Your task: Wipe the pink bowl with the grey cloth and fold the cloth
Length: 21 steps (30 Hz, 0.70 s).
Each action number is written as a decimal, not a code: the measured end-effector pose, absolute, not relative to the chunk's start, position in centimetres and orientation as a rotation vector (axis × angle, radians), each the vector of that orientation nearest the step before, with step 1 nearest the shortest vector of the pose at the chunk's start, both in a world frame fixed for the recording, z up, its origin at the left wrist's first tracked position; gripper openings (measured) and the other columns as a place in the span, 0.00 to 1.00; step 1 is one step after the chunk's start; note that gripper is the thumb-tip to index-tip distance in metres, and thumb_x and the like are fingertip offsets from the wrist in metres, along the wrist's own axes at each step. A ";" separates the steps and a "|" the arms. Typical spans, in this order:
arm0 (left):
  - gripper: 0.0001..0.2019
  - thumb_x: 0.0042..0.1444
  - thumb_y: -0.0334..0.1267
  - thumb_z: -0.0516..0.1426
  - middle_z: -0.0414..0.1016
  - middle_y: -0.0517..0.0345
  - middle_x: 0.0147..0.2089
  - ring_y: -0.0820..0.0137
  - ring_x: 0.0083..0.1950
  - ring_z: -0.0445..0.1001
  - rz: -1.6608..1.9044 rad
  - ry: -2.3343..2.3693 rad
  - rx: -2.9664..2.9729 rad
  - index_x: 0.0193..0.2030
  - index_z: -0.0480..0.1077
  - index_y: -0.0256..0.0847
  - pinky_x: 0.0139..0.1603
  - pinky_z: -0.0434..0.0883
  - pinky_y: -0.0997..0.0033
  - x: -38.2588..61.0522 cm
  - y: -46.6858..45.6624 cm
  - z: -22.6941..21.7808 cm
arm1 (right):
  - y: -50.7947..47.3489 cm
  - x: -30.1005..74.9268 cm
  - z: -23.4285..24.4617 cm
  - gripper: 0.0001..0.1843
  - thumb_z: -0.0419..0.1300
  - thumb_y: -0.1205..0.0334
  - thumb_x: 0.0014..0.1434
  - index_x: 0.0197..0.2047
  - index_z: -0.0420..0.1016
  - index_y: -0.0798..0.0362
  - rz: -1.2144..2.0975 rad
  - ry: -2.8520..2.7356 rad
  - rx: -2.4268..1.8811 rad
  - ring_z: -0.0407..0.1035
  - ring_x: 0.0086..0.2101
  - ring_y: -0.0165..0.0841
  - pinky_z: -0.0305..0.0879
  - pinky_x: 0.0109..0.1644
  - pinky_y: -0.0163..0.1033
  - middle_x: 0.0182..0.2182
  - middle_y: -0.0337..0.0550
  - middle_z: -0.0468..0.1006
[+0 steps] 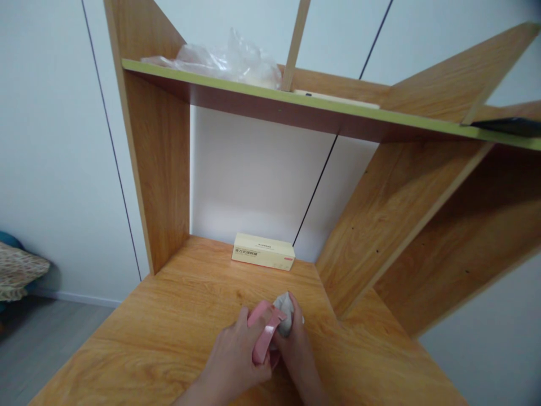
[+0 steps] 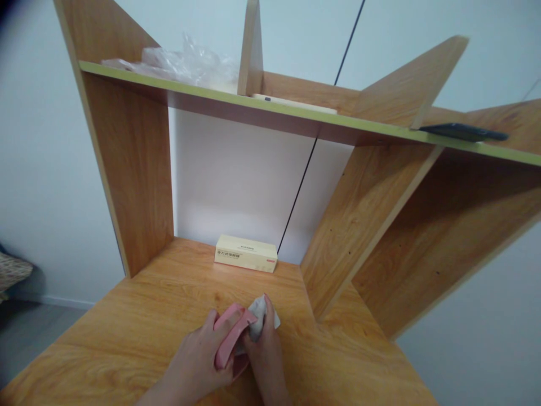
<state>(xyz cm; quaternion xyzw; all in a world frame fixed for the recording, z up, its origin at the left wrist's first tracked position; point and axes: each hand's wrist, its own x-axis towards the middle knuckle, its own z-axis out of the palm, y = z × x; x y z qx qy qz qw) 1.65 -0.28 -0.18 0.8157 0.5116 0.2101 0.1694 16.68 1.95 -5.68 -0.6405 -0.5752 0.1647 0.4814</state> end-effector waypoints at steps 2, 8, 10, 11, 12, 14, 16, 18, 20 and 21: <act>0.28 0.47 0.43 0.55 0.64 0.57 0.47 0.63 0.38 0.71 0.617 1.416 2.340 0.56 0.55 0.61 0.36 0.68 0.67 1.5 -0.3 0.2 | 1.8 16.8 -5.5 0.35 0.57 0.54 0.48 0.58 0.56 0.55 0.399 -1.424 -1.597 0.72 0.39 0.41 0.69 0.36 0.39 0.44 0.51 0.74; 0.26 0.49 0.44 0.54 0.63 0.58 0.51 0.62 0.41 0.71 0.635 1.383 2.349 0.56 0.54 0.62 0.38 0.69 0.63 1.0 -0.2 1.0 | 1.1 17.5 -5.2 0.28 0.51 0.52 0.54 0.57 0.58 0.49 0.205 -1.599 -1.785 0.74 0.33 0.41 0.69 0.31 0.42 0.41 0.47 0.76; 0.26 0.49 0.44 0.54 0.63 0.57 0.51 0.62 0.41 0.71 0.614 1.381 2.365 0.57 0.54 0.61 0.38 0.69 0.63 1.0 -0.3 1.0 | 0.9 17.7 -5.4 0.26 0.51 0.52 0.54 0.56 0.60 0.49 0.067 -1.651 -1.701 0.72 0.39 0.41 0.69 0.37 0.43 0.46 0.47 0.74; 0.26 0.49 0.44 0.54 0.63 0.57 0.50 0.62 0.40 0.71 0.603 1.380 2.372 0.57 0.54 0.61 0.38 0.69 0.64 1.0 -0.4 1.0 | 0.8 17.8 -5.5 0.25 0.51 0.53 0.54 0.55 0.61 0.49 0.011 -1.672 -1.646 0.71 0.41 0.41 0.69 0.40 0.44 0.48 0.47 0.72; 0.27 0.49 0.44 0.54 0.63 0.57 0.50 0.62 0.40 0.71 0.593 1.377 2.375 0.57 0.54 0.61 0.38 0.69 0.64 1.0 -0.4 0.9 | 0.7 17.8 -5.5 0.24 0.51 0.54 0.53 0.54 0.62 0.50 -0.030 -1.688 -1.594 0.70 0.44 0.40 0.68 0.43 0.44 0.48 0.47 0.72; 0.29 0.48 0.44 0.55 0.63 0.57 0.51 0.62 0.41 0.71 0.581 1.365 2.379 0.58 0.53 0.61 0.38 0.68 0.64 0.9 -0.5 0.8 | 0.6 17.8 -5.5 0.25 0.52 0.56 0.52 0.54 0.61 0.51 -0.061 -1.693 -1.538 0.68 0.46 0.39 0.66 0.46 0.44 0.49 0.48 0.71; 0.31 0.47 0.44 0.56 0.62 0.56 0.51 0.62 0.42 0.71 0.563 1.355 2.383 0.59 0.52 0.61 0.39 0.68 0.64 0.8 -0.5 0.7 | 0.5 17.6 -5.2 0.29 0.52 0.56 0.51 0.57 0.58 0.53 -0.035 -1.668 -1.541 0.67 0.47 0.40 0.65 0.47 0.44 0.51 0.50 0.69; 0.32 0.46 0.44 0.56 0.63 0.55 0.50 0.62 0.41 0.71 0.543 1.350 2.388 0.59 0.51 0.61 0.39 0.68 0.64 0.8 -0.4 0.7 | 0.5 17.4 -4.7 0.32 0.53 0.56 0.51 0.59 0.54 0.53 0.044 -1.636 -1.563 0.66 0.48 0.40 0.65 0.48 0.45 0.53 0.51 0.67; 0.32 0.46 0.44 0.56 0.64 0.55 0.47 0.62 0.40 0.71 0.551 1.325 2.397 0.59 0.52 0.60 0.38 0.68 0.65 0.9 -0.5 0.7 | 0.6 17.2 -4.2 0.34 0.53 0.56 0.50 0.60 0.52 0.52 0.155 -1.609 -1.574 0.66 0.48 0.40 0.65 0.47 0.44 0.53 0.50 0.66; 0.31 0.47 0.44 0.56 0.64 0.55 0.46 0.62 0.39 0.71 0.561 1.309 2.402 0.59 0.52 0.60 0.37 0.68 0.66 0.9 -0.5 0.7 | 0.6 17.1 -4.0 0.34 0.53 0.56 0.50 0.60 0.51 0.52 0.217 -1.596 -1.582 0.67 0.47 0.40 0.66 0.45 0.43 0.52 0.49 0.67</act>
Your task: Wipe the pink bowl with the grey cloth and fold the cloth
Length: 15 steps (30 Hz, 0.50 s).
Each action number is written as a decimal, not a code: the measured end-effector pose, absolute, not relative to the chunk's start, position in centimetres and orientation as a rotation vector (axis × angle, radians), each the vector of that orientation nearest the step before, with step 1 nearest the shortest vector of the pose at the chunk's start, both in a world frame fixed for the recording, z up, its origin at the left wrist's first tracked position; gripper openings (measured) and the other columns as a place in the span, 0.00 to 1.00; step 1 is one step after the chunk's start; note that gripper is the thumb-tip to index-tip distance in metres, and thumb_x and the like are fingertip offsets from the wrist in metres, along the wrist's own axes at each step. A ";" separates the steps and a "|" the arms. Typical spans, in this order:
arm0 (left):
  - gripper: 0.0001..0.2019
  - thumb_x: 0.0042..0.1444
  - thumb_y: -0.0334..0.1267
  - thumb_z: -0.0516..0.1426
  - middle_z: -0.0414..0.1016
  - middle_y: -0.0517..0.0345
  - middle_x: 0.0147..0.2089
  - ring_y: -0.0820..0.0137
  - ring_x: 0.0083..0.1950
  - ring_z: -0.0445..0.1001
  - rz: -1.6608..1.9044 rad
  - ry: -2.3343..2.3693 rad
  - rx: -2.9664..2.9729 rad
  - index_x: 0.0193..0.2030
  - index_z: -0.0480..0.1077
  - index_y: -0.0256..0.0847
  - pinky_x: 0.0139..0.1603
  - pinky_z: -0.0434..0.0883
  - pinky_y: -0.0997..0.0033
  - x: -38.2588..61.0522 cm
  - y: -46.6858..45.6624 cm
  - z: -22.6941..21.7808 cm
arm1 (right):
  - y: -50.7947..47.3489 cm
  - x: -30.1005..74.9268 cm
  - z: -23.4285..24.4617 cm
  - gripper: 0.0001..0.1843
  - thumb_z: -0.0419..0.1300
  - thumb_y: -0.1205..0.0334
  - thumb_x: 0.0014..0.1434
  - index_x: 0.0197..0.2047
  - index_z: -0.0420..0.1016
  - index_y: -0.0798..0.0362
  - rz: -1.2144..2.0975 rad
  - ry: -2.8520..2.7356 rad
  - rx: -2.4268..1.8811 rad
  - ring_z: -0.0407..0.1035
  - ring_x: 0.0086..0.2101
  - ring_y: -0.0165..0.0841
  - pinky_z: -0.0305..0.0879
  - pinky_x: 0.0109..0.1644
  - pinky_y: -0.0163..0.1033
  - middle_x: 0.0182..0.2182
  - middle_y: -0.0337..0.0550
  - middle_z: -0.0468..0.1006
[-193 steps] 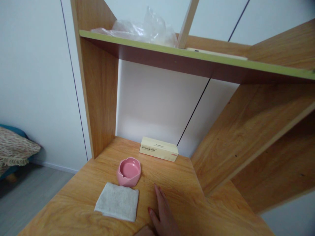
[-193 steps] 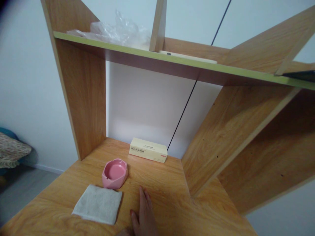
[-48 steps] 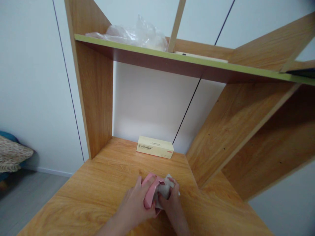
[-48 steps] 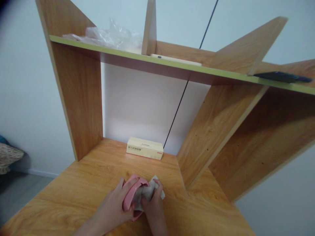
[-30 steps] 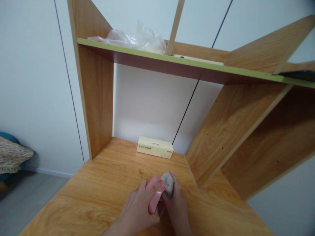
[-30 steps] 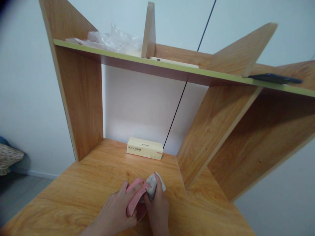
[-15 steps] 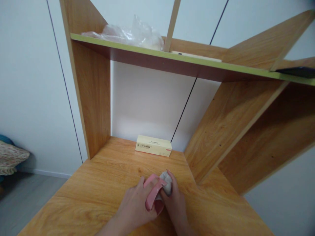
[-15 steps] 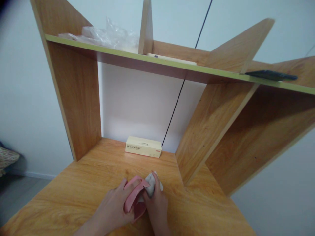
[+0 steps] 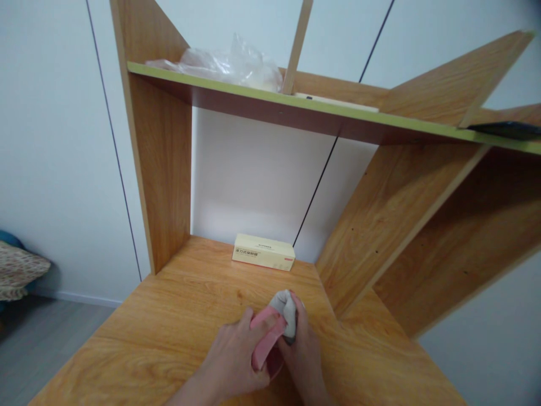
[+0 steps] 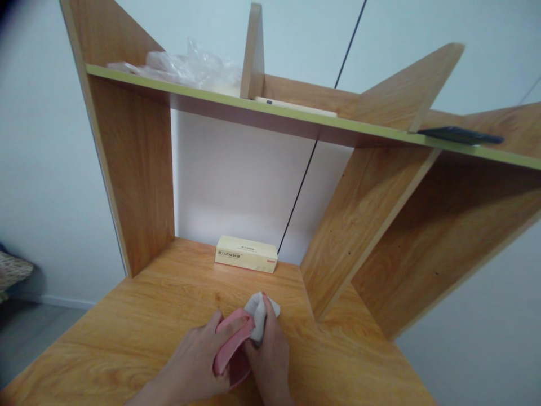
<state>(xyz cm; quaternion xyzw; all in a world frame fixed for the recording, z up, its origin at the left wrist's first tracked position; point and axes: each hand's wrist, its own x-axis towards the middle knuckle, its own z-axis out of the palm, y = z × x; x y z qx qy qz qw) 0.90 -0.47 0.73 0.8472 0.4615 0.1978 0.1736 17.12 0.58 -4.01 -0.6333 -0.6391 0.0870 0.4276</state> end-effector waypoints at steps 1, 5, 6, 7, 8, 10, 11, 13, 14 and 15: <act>0.30 0.47 0.44 0.55 0.65 0.55 0.46 0.62 0.39 0.71 0.574 1.295 2.407 0.59 0.52 0.60 0.37 0.68 0.66 0.9 -0.5 0.7 | 0.6 17.1 -3.9 0.34 0.53 0.57 0.50 0.60 0.51 0.51 0.282 -1.587 -1.591 0.68 0.45 0.40 0.67 0.42 0.41 0.51 0.49 0.69; 0.32 0.45 0.42 0.56 0.66 0.54 0.45 0.61 0.38 0.71 0.611 1.300 2.360 0.59 0.53 0.56 0.38 0.68 0.63 0.7 -0.3 0.3 | 0.6 17.5 -4.0 0.36 0.54 0.58 0.48 0.61 0.51 0.51 0.487 -1.571 -1.596 0.72 0.39 0.40 0.68 0.36 0.40 0.46 0.46 0.74; 0.33 0.44 0.40 0.56 0.67 0.54 0.46 0.61 0.40 0.71 0.640 1.305 2.326 0.59 0.53 0.55 0.40 0.68 0.62 0.5 -0.1 0.1 | 0.6 17.6 -4.2 0.36 0.54 0.58 0.48 0.61 0.51 0.51 0.510 -1.563 -1.588 0.72 0.39 0.40 0.69 0.37 0.40 0.45 0.46 0.74; 0.33 0.44 0.39 0.56 0.66 0.54 0.47 0.60 0.43 0.70 0.682 1.307 2.284 0.59 0.53 0.53 0.43 0.67 0.61 0.3 0.1 -0.2 | 0.6 17.5 -4.3 0.36 0.54 0.58 0.48 0.61 0.52 0.51 0.520 -1.551 -1.580 0.72 0.40 0.40 0.68 0.38 0.40 0.46 0.46 0.74; 0.32 0.44 0.38 0.56 0.66 0.53 0.49 0.60 0.46 0.69 0.746 1.311 2.236 0.59 0.53 0.51 0.46 0.67 0.60 0.0 0.3 -0.5 | 0.5 17.5 -4.5 0.35 0.53 0.59 0.48 0.61 0.52 0.52 0.523 -1.534 -1.571 0.71 0.42 0.40 0.68 0.40 0.39 0.47 0.47 0.73; 0.32 0.47 0.41 0.56 0.64 0.50 0.53 0.59 0.51 0.66 0.884 1.318 2.131 0.60 0.52 0.45 0.49 0.65 0.59 -0.5 0.8 -1.1 | 0.5 17.2 -4.7 0.35 0.52 0.60 0.50 0.61 0.51 0.53 0.524 -1.496 -1.542 0.70 0.44 0.39 0.67 0.42 0.38 0.48 0.47 0.73; 0.33 0.48 0.45 0.56 0.63 0.48 0.54 0.58 0.52 0.65 0.940 1.317 2.079 0.60 0.50 0.43 0.50 0.65 0.59 -0.7 1.0 -1.4 | 0.4 16.9 -4.7 0.34 0.52 0.60 0.50 0.61 0.51 0.54 0.526 -1.476 -1.522 0.69 0.45 0.38 0.67 0.43 0.38 0.47 0.48 0.73; 0.37 0.47 0.50 0.57 0.62 0.44 0.56 0.57 0.53 0.65 1.007 1.263 1.999 0.61 0.48 0.40 0.50 0.65 0.59 -1.0 1.3 -2.0 | 0.5 16.5 -4.8 0.33 0.51 0.59 0.52 0.61 0.50 0.55 0.532 -1.416 -1.490 0.68 0.46 0.38 0.66 0.45 0.38 0.48 0.48 0.72; 0.39 0.46 0.50 0.58 0.62 0.44 0.57 0.57 0.53 0.65 1.025 1.216 1.973 0.62 0.47 0.39 0.50 0.65 0.59 -1.0 1.3 -2.3 | 0.5 16.3 -4.9 0.33 0.51 0.58 0.53 0.61 0.51 0.56 0.532 -1.373 -1.480 0.67 0.47 0.38 0.65 0.46 0.39 0.49 0.49 0.71; 0.41 0.45 0.50 0.59 0.61 0.44 0.58 0.58 0.54 0.65 1.038 1.166 1.953 0.62 0.46 0.39 0.51 0.65 0.60 -0.9 1.3 -2.6 | 0.6 16.1 -5.0 0.32 0.50 0.57 0.54 0.61 0.51 0.56 0.533 -1.327 -1.467 0.65 0.49 0.38 0.64 0.48 0.39 0.51 0.50 0.69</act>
